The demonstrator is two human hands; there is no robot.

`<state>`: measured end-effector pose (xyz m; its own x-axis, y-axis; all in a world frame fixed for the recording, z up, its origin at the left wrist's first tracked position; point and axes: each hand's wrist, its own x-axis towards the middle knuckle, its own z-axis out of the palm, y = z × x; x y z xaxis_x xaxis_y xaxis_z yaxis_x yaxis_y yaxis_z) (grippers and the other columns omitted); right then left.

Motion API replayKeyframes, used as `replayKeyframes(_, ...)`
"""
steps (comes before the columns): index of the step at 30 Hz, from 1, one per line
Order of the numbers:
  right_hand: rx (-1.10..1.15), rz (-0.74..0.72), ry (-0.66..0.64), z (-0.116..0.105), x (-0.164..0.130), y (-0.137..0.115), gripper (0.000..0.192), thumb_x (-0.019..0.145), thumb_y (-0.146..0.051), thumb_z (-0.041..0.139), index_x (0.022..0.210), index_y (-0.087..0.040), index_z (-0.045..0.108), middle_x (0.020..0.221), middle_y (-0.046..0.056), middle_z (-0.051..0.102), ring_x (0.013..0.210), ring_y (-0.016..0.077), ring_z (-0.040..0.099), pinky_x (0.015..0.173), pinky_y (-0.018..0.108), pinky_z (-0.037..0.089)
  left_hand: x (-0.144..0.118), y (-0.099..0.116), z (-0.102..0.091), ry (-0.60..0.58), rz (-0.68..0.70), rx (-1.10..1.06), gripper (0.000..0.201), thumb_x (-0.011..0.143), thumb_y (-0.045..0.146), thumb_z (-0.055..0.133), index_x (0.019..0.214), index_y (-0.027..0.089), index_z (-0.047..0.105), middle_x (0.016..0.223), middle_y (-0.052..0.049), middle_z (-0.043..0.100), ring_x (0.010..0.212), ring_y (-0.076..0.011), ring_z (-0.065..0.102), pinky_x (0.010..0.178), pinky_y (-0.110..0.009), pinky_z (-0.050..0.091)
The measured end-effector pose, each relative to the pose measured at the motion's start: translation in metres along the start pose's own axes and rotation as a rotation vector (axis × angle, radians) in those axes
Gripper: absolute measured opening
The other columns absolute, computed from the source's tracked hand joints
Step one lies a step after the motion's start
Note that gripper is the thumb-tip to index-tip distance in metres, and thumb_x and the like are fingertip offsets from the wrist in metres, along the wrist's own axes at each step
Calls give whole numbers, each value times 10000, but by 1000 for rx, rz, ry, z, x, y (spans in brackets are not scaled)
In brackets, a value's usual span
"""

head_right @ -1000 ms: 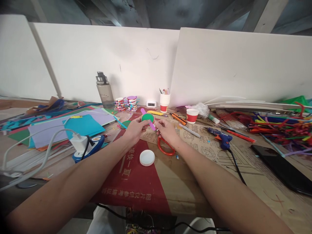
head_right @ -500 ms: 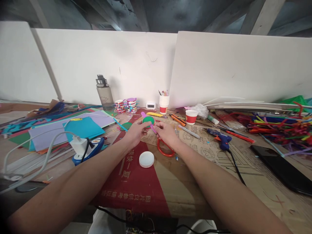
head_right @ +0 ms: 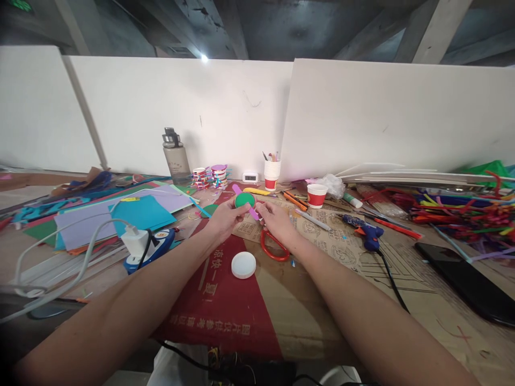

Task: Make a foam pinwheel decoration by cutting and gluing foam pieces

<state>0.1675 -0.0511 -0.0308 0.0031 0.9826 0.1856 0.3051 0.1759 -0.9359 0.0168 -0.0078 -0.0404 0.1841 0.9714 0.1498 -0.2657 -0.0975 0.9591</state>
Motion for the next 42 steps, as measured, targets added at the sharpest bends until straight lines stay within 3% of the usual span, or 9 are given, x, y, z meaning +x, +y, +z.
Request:
replayKeyframes(6,-19,20,-5,-3,1,2,272,919,-419,481,862,-198,628,824,38,644,668,148,589,535,247,497,3,-4,-1,29,-108,-43,326,566,322,834,733,144,618,592,39,492,528,-56,395,501,-205,248)
replayKeyframes(13,17,17,23,-2,2,0,270,927,-412,480,880,-187,622,840,55,641,659,145,586,507,238,491,3,0,-5,30,-54,-36,307,565,298,824,739,137,629,644,10,566,528,-47,397,491,-194,248)
replayKeyframes(20,-19,-54,61,-5,8,6,287,928,-436,473,836,-197,602,816,46,639,630,135,584,505,231,456,-1,3,-2,42,-175,-145,369,531,312,866,753,153,618,644,4,588,532,-66,449,504,-202,314)
replayKeyframes(29,-177,-160,161,-14,18,9,229,909,-383,469,801,-207,567,794,33,641,687,154,586,604,258,465,8,3,-16,61,44,185,283,560,360,774,732,162,666,583,48,501,505,-59,327,492,-214,216)
replayKeyframes(34,-208,-181,225,-25,18,4,192,887,-367,490,827,-208,581,783,29,646,718,170,595,653,286,473,8,4,-22,143,76,267,252,578,343,731,755,165,711,670,18,608,566,-80,411,539,-217,282)
replayKeyframes(38,-257,-192,284,-35,20,2,168,862,-346,510,807,-212,595,726,13,629,724,180,584,706,312,473,7,5,-21,123,115,291,254,593,322,722,796,170,728,754,-12,680,666,-117,530,614,-223,384)
replayKeyframes(42,-260,-197,309,-38,21,-1,140,834,-320,526,778,-212,594,736,8,637,739,176,580,753,321,467,6,3,-21,117,115,295,253,593,308,713,803,167,706,735,-4,663,639,-117,533,603,-228,416)
